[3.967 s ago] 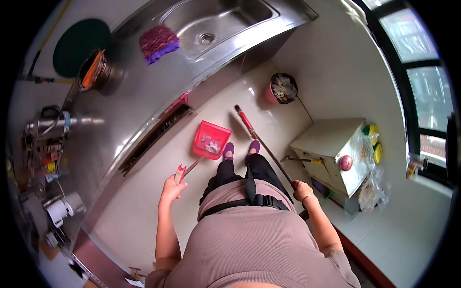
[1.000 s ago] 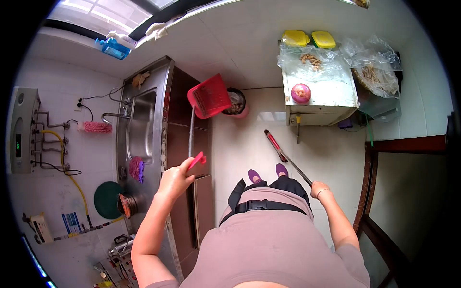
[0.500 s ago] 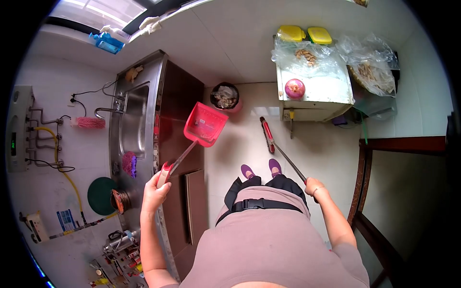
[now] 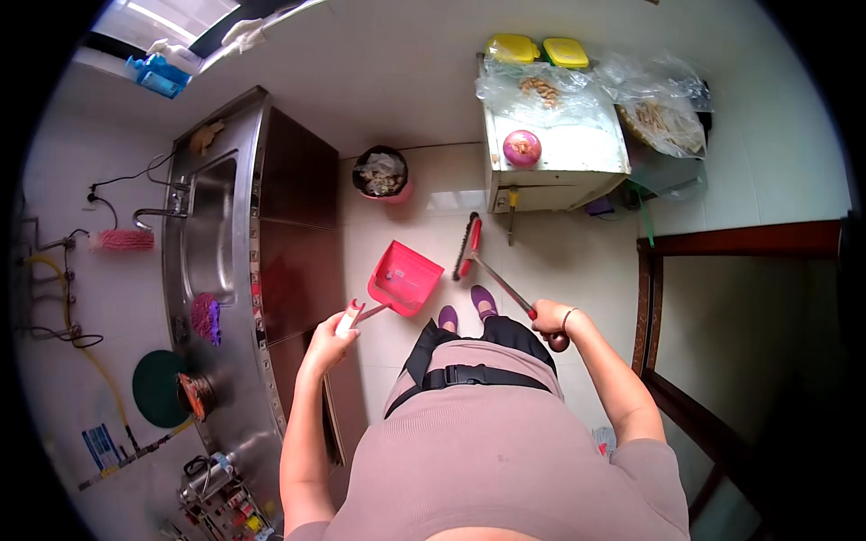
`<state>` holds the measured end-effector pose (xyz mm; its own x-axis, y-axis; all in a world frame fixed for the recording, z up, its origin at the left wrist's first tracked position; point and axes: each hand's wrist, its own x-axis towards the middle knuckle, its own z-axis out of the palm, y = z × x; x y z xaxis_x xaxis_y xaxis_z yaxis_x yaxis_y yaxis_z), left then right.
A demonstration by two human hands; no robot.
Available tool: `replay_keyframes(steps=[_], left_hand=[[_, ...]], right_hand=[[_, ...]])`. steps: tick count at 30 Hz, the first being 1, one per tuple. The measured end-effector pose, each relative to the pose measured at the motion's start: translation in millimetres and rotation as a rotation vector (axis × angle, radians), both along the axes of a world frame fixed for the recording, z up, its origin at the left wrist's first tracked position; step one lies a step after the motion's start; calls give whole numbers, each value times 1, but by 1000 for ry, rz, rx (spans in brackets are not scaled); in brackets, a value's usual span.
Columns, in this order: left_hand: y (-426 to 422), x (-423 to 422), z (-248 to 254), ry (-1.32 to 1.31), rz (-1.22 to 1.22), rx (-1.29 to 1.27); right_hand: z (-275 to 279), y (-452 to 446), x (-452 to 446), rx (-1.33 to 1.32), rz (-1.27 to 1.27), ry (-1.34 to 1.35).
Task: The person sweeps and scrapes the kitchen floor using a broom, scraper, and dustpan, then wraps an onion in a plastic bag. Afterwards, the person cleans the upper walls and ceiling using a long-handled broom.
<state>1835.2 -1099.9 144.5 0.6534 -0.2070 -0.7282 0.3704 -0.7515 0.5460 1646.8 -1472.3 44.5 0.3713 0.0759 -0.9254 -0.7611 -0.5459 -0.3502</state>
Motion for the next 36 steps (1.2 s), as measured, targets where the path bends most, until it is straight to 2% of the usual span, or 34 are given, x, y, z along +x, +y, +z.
replay_keyframes(steps=[1,3,5,7,9,11,12,13,15,16,18,19,20,21,23,25,26,31,32,36], left_hand=[[1,2,-10,16,-56,-1],[4,5,-27,51,-122,-40],[4,7,-37,102,-153,-54],[3,5,-44,158,-177,-71],[3,1,-53,190,-260,-124],[-2,-8,-57,211,-286,-152],[-4,-12,-63,217,-305,-178],[-6,-18,-68,227,-323,-202],[-11,-31,-78,268,-338,-247],[-14,-37,-80,291,-347,-286],[-27,-52,-80,315,-389,-313],[-31,-60,-81,333,-423,-334],[-29,-72,-106,119,-554,-416],[-33,-78,-103,133,-558,-419],[-51,-83,-97,69,-791,-274],[-63,-92,-91,-11,-823,-288],[-71,-93,-83,-3,-821,-322],[-109,-119,-70,0,-819,-373],[-114,-126,-70,-6,-795,-459],[-138,-150,-78,97,-873,-426]], right_hand=[[2,5,-4,-10,-12,10],[13,20,-10,82,-81,-392],[29,30,-12,75,-122,-343],[52,35,-8,268,-388,-162],[68,43,-11,287,-484,-136],[74,51,-17,459,-741,-230],[104,62,-9,426,-834,-231],[103,69,-13,473,-811,-424],[116,83,-14,509,-1012,-379],[124,92,-15,499,-1021,-373],[136,110,-16,259,-905,-574],[137,117,-16,248,-913,-570],[138,122,-17,88,-802,-703],[138,127,-19,-71,-679,-826],[148,134,-21,-132,-630,-808],[158,141,-21,-423,-424,-872],[158,144,-23,-465,-412,-914],[159,146,-43,-353,-510,-1100],[159,145,-50,-273,-598,-1139],[138,130,-83,-80,-771,-1222]])
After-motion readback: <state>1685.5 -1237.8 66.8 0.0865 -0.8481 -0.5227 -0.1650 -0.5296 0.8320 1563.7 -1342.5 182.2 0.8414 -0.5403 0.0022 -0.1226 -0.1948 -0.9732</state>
